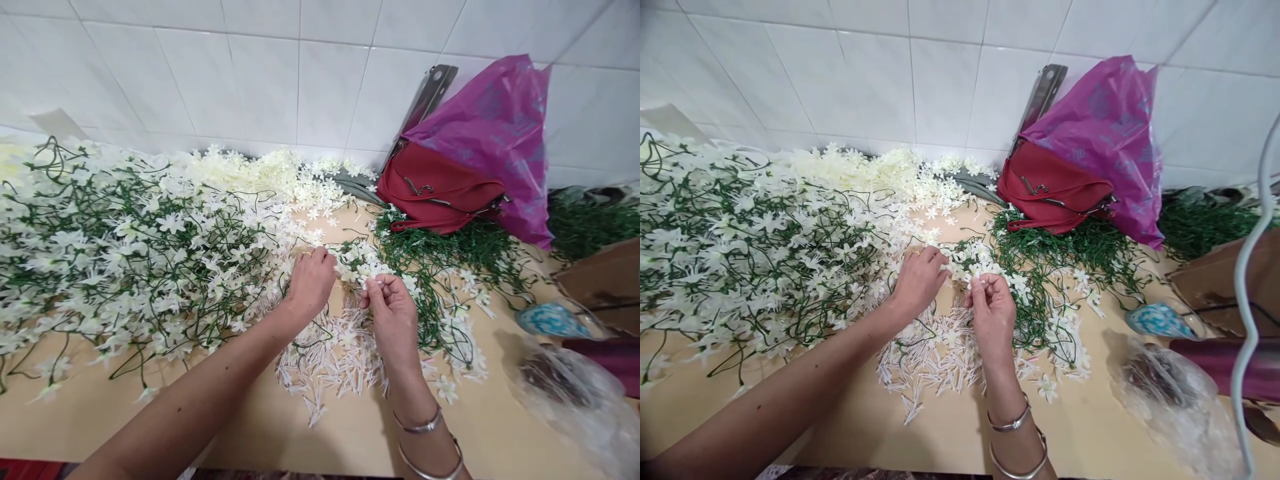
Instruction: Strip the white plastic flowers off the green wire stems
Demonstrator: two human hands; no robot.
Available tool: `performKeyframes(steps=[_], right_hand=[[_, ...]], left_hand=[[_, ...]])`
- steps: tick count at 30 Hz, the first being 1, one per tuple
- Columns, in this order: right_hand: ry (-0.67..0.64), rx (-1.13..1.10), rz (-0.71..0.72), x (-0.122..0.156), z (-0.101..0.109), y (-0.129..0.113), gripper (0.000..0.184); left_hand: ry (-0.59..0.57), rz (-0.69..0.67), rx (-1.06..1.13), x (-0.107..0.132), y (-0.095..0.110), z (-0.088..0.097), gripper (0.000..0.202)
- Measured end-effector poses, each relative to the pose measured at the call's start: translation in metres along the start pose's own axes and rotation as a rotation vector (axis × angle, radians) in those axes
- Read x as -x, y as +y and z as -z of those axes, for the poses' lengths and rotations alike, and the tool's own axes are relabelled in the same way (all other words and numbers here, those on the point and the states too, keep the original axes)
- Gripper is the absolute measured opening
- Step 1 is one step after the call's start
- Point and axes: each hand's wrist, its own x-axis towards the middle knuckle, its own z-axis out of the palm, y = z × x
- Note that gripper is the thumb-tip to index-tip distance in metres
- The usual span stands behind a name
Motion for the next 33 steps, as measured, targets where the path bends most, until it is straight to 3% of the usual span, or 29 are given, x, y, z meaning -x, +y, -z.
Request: performKeyframes(steps=[7, 12, 18, 25, 31, 33], right_hand=[[-0.030, -0.020, -0.050, 0.001, -0.002, 0.000, 0.027], [-0.034, 0.001, -0.036, 0.003, -0.003, -0.001, 0.028], [-0.012, 0.076, -0.022, 0.001, -0.001, 0.006, 0.027], [-0.025, 0.056, -0.011, 0.001, -0.002, 0.007, 0.025], [-0.036, 0.053, 0.005, 0.001, -0.001, 0.008, 0.026], [-0.033, 0.058, 0.008, 0.001, -0.001, 0.008, 0.026]], left_hand=[[-0.037, -0.069, 0.103, 0.015, -0.013, 0.023, 0.019], [-0.042, -0.187, 0.178, 0.037, -0.010, 0.034, 0.014], [-0.153, -0.314, 0.085, 0.057, 0.004, 0.025, 0.014], [-0.230, -0.391, -0.034, 0.062, 0.007, 0.019, 0.018], [-0.252, -0.357, 0.099, 0.069, 0.010, 0.027, 0.023], [-0.250, -0.387, 0.098, 0.072, 0.009, 0.024, 0.014]])
